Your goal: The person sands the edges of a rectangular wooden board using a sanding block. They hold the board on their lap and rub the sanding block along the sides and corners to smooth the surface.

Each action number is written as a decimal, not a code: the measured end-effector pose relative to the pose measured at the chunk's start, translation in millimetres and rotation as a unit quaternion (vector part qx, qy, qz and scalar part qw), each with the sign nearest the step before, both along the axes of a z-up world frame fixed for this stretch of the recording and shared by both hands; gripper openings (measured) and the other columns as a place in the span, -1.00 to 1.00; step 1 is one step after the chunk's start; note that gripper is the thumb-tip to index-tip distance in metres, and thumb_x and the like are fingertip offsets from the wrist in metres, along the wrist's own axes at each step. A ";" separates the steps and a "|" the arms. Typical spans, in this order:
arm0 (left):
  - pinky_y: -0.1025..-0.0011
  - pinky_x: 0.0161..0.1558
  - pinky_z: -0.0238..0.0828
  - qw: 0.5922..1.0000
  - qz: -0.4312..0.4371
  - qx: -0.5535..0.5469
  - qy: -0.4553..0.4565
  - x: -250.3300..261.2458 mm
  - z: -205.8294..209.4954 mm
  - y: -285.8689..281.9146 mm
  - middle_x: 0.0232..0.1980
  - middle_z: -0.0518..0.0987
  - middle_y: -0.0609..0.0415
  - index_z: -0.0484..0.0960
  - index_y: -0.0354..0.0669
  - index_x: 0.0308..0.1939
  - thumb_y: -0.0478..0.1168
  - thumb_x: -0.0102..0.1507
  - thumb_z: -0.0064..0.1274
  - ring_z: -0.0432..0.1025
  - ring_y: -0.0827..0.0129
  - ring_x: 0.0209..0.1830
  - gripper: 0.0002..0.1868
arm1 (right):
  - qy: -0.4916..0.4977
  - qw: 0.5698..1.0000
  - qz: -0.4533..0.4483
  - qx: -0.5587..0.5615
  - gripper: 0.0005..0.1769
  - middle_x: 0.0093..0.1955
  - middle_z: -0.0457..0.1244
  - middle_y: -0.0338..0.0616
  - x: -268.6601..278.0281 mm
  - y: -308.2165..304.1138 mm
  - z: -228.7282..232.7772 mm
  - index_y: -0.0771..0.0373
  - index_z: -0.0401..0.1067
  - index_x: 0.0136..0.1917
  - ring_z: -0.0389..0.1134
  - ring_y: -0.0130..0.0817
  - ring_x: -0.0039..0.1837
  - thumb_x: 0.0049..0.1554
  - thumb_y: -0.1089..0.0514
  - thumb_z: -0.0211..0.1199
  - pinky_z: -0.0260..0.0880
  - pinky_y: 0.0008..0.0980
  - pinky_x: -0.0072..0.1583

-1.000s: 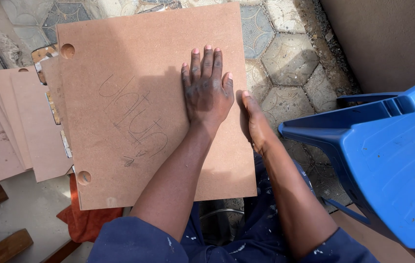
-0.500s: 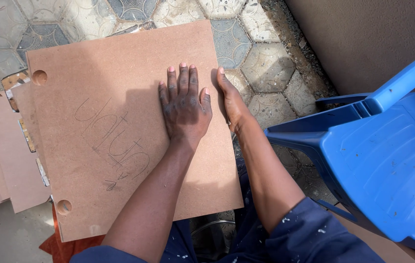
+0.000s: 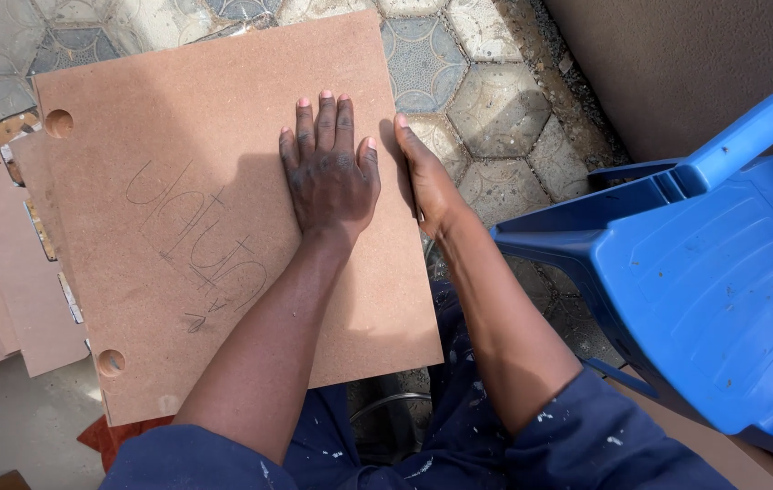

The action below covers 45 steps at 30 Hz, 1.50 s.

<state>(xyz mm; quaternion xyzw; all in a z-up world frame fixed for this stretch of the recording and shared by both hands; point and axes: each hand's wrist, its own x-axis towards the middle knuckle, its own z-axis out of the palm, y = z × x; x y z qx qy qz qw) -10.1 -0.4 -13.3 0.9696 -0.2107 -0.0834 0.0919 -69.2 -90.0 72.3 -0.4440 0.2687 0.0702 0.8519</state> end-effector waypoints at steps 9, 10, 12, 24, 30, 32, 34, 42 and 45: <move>-0.04 0.53 -0.12 0.985 -0.025 -0.046 -0.164 -3.4 -25.7 6.4 0.63 0.21 0.02 0.27 -0.08 0.58 0.08 0.48 -0.27 -0.02 0.05 0.65 -0.38 | 0.020 0.950 -0.094 0.296 -0.71 -0.16 0.40 -0.10 -20.7 -64.4 -133.8 0.15 0.51 -0.12 0.46 -0.19 -0.15 0.08 -0.09 0.36 0.48 -0.21 -0.04; -0.04 0.53 -0.12 0.985 -0.029 -0.047 -0.162 -5.2 -25.5 4.8 0.63 0.21 0.02 0.27 -0.08 0.58 0.08 0.48 -0.27 -0.02 0.05 0.65 -0.38 | 0.021 0.950 -0.098 0.297 -0.71 -0.16 0.40 -0.10 -25.3 -61.8 -123.2 0.15 0.51 -0.12 0.46 -0.19 -0.15 0.08 -0.09 0.36 0.48 -0.21 -0.04; -0.06 0.52 -0.11 0.987 -0.019 -0.040 -0.156 -2.3 -23.7 5.0 0.62 0.22 0.02 0.28 -0.07 0.57 0.08 0.46 -0.17 -0.02 0.05 0.64 -0.37 | -0.023 0.949 -0.055 0.309 -0.43 0.09 0.41 -0.04 -26.8 -53.8 -102.2 0.20 0.47 0.23 0.48 -0.13 0.06 0.13 -0.23 0.27 0.49 -0.13 0.13; -0.04 0.61 -0.44 1.000 0.008 0.008 0.005 -5.9 3.7 0.1 0.68 -0.03 0.08 -0.03 0.13 0.64 0.14 0.50 -0.54 -0.27 0.15 0.71 -0.37 | 0.093 0.991 -0.062 0.071 -0.31 0.01 0.40 0.09 25.7 -21.7 -99.1 0.24 0.48 0.17 0.46 0.02 -0.01 0.16 -0.38 0.03 0.52 -0.14 0.00; 0.00 0.62 -0.50 0.999 0.019 0.023 0.039 -0.2 4.3 -0.4 0.70 -0.09 0.16 -0.05 0.20 0.64 0.18 0.49 -0.62 -0.33 0.23 0.72 -0.36 | 0.129 0.984 0.033 -0.117 0.00 0.68 -0.14 0.14 -11.9 7.7 -0.7 0.12 -0.07 0.66 -0.22 0.16 0.68 0.17 -0.50 -0.29 -0.29 0.16 0.58; 0.01 0.62 -0.50 0.999 0.024 0.005 0.041 0.7 0.9 1.4 0.70 -0.07 0.17 -0.02 0.20 0.64 0.19 0.48 -0.66 -0.32 0.24 0.72 -0.35 | 0.155 0.964 0.065 -0.208 -0.10 0.61 -0.11 0.20 -40.1 -1.5 -39.0 0.09 -0.03 0.64 -0.19 0.22 0.66 0.24 -0.45 -0.28 -0.29 0.17 0.58; 0.02 0.62 -0.50 0.999 0.027 -0.008 0.045 0.3 -1.6 5.1 0.69 -0.05 0.18 0.01 0.20 0.63 0.20 0.47 -0.71 -0.30 0.25 0.72 -0.34 | 0.182 0.934 0.095 -0.294 -0.20 0.53 -0.07 0.26 -58.4 -3.8 -62.4 0.07 0.01 0.61 -0.15 0.28 0.64 0.31 -0.41 -0.27 -0.28 0.17 0.59; 0.02 0.61 -0.44 0.998 0.023 -0.059 0.031 -3.6 9.4 6.0 0.65 0.12 0.12 0.24 0.10 0.56 0.19 0.46 -0.76 -0.16 0.25 0.70 -0.29 | 0.176 0.786 0.082 -0.587 -0.21 0.40 0.01 0.11 33.3 -20.5 -82.1 0.10 0.04 0.62 0.05 0.04 0.40 0.33 -0.39 -0.24 -0.02 0.18 0.38; -0.05 0.60 -0.40 0.996 0.013 -0.091 0.018 -2.6 2.9 6.7 0.62 0.17 0.06 0.30 0.04 0.53 0.23 0.47 -0.71 -0.11 0.19 0.69 -0.28 | 0.176 0.762 0.079 -0.618 -0.19 0.43 0.02 0.00 104.1 -44.2 -126.6 -0.01 -0.01 0.61 0.06 0.11 0.43 0.30 -0.49 -0.20 0.01 0.36 0.37</move>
